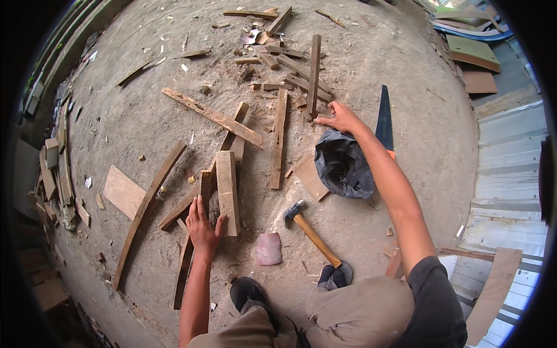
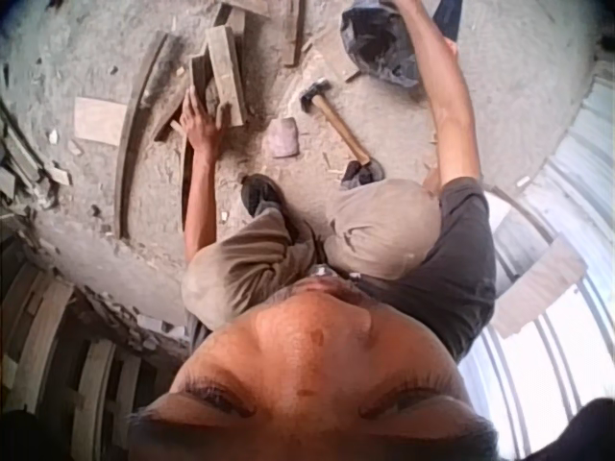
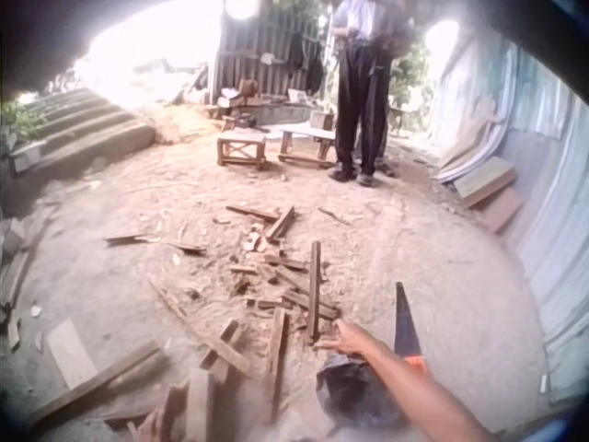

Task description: The person sits on the ground and uses a hammer to repeatedly strike and break wooden planks into smaller pieces. The person picks up planks, positions them on the ground, and strikes them until they break, then discards the pieces.

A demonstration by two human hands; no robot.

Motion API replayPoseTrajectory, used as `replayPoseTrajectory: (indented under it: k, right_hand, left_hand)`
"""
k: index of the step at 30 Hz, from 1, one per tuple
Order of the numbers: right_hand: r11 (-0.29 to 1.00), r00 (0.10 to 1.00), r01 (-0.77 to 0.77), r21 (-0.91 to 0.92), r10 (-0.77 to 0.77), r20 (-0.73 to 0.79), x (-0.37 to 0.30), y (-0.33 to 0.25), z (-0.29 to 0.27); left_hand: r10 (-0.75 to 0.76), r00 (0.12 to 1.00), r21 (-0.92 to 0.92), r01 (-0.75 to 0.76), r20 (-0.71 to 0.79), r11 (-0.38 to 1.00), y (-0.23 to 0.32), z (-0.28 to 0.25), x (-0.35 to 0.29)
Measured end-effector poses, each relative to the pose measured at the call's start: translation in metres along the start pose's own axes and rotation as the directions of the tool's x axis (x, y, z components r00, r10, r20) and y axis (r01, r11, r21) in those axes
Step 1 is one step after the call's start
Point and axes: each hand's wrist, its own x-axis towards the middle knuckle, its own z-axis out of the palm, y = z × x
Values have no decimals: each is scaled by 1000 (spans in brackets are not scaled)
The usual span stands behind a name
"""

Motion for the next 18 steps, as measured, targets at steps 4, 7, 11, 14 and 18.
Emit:
replayPoseTrajectory:
  k: [4,7,11,14,18]
  right_hand:
    - [979,998,66,-194,-60,33,-5,25,2]
    - [982,986,46,184,-15,-165,-3,11,-19]
    - [533,977,212,819,-95,-191,-14,-21,-74]
    - [359,981,172,917,-144,-128,-40,-68,-104]
    - [301,967,146,942,-244,-72,-83,-127,-110]
  left_hand:
    - [12,1000,-15,-12,-5,1000,5,4,2]
    - [8,1000,3,-8,-10,1000,-2,6,-1]
    - [-2,1000,-1,2,-9,1000,-1,6,-2]
    - [-11,1000,-38,11,-7,999,2,3,-2]
    - [-14,998,-5,14,-57,1000,2,1,-4]
